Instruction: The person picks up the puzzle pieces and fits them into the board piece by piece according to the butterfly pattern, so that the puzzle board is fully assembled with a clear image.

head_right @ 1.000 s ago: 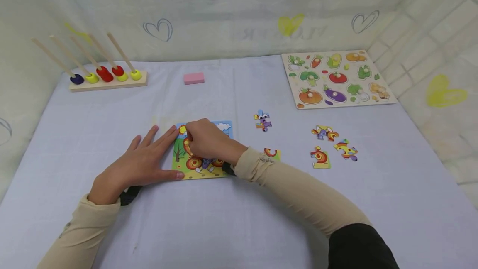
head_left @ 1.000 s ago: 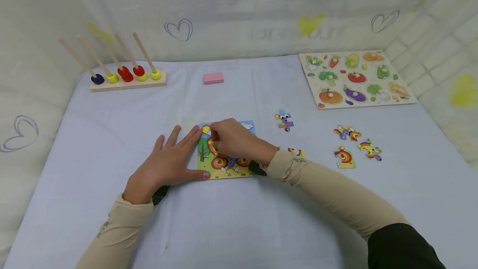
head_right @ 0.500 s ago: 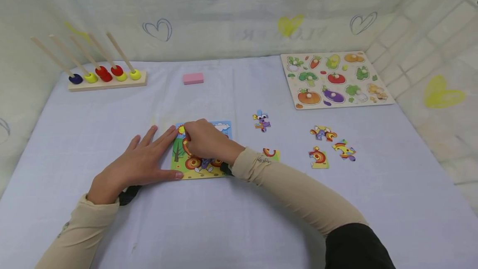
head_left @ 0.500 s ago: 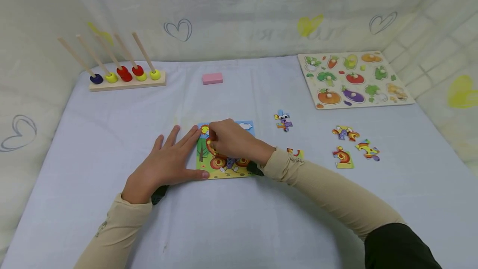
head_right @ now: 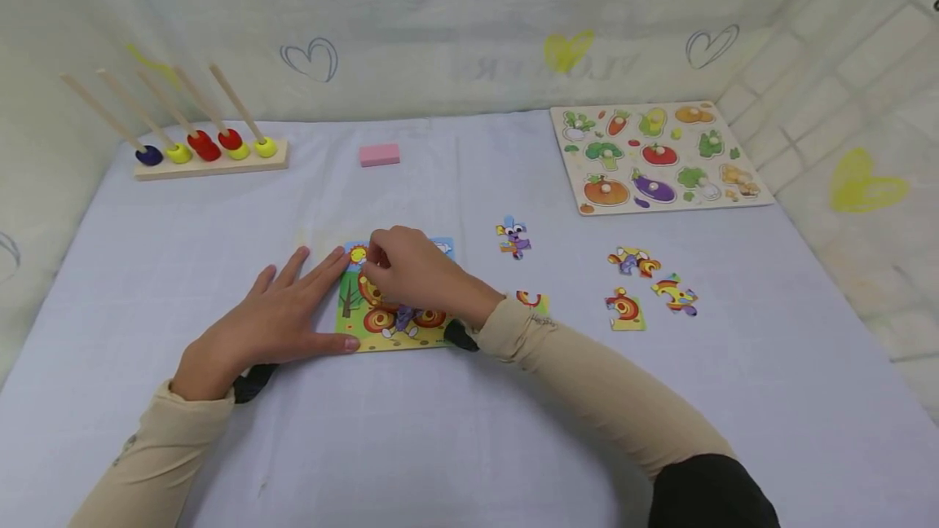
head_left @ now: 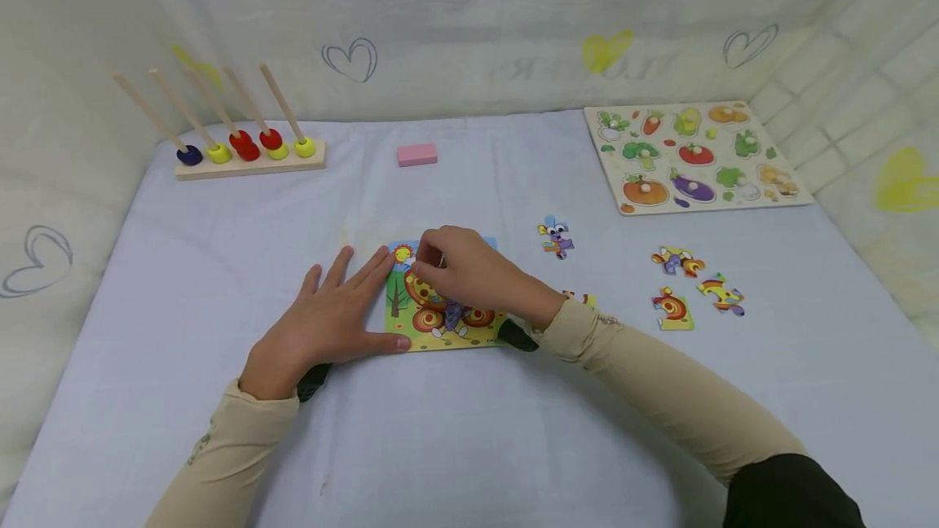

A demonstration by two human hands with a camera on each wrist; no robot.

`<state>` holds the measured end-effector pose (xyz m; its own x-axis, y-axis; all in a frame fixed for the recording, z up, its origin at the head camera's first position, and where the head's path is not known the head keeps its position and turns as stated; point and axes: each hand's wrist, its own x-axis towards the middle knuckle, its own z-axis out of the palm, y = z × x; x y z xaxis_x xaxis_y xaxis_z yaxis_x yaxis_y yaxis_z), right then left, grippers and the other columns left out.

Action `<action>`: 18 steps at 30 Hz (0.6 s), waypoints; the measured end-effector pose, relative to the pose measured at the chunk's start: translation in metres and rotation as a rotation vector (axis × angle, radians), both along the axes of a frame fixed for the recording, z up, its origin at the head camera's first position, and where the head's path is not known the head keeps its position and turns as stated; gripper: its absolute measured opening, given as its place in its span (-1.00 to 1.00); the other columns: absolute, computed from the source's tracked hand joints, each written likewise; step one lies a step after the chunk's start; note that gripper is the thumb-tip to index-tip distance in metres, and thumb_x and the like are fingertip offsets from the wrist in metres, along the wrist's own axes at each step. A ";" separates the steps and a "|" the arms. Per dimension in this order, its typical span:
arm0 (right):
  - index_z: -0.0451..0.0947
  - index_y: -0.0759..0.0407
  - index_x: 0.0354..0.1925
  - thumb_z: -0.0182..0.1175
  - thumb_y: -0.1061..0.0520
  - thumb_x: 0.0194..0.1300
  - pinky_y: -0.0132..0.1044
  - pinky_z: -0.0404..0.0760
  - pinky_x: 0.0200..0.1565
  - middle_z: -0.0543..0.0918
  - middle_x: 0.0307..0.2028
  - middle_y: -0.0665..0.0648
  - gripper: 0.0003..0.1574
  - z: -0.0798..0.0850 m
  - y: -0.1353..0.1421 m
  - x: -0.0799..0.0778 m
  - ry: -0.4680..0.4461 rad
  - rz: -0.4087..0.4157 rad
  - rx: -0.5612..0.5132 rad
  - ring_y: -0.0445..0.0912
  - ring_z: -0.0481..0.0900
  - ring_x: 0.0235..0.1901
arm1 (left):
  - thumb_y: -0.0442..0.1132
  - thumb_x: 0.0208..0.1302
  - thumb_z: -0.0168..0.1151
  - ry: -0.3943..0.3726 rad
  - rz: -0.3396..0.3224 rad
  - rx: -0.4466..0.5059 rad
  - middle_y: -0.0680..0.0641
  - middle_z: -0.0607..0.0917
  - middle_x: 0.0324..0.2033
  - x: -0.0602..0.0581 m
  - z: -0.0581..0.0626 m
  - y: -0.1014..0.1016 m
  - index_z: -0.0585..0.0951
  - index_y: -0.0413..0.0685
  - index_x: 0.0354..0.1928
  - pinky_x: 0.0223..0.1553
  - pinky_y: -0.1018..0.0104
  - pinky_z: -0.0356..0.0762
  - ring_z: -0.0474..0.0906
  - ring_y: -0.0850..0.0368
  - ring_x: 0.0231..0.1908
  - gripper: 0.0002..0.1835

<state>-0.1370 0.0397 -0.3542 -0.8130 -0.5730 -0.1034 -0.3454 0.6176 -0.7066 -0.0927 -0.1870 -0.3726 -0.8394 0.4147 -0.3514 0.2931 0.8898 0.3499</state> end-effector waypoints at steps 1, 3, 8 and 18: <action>0.62 0.20 -0.13 0.22 0.11 0.58 -0.25 0.60 -0.20 0.64 -0.25 0.06 -0.84 0.002 0.003 0.001 0.002 -0.009 -0.016 -0.07 0.55 -0.25 | 0.43 0.18 0.48 0.000 0.000 0.000 -0.06 0.00 0.72 0.000 0.000 0.000 0.00 0.05 0.75 0.49 -0.56 -0.29 -0.30 -0.41 0.65 0.30; 0.63 0.19 -0.08 0.22 0.08 0.59 -0.22 0.63 -0.15 0.66 -0.16 0.06 -0.81 0.006 0.010 0.002 0.008 -0.029 -0.046 -0.06 0.57 -0.18 | 0.44 0.19 0.47 0.003 -0.003 0.002 -0.06 0.00 0.72 0.000 0.000 0.000 0.01 0.04 0.75 0.49 -0.56 -0.29 -0.29 -0.41 0.65 0.30; 0.65 0.21 0.08 0.23 0.04 0.59 -0.16 0.68 -0.03 0.66 0.04 0.10 -0.71 0.013 0.027 0.007 0.027 -0.048 -0.134 -0.04 0.64 -0.02 | 0.46 0.19 0.45 0.007 -0.005 0.007 -0.06 0.00 0.72 0.001 0.000 -0.001 0.01 0.01 0.75 0.49 -0.55 -0.29 -0.30 -0.41 0.65 0.30; 0.56 0.14 0.38 0.27 -0.02 0.57 0.04 0.61 0.21 0.46 0.43 0.10 -0.46 0.021 0.055 0.017 0.061 -0.044 -0.194 0.08 0.50 0.36 | 0.46 0.16 0.46 -0.005 0.006 -0.016 -0.07 -0.01 0.72 0.000 0.000 0.002 0.01 0.04 0.75 0.49 -0.55 -0.30 -0.31 -0.41 0.65 0.32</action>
<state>-0.1200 0.0949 -0.3333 -0.8393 -0.5408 0.0557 -0.3667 0.4873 -0.7925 -0.0929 -0.1854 -0.3728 -0.8401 0.4041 -0.3619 0.2862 0.8969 0.3372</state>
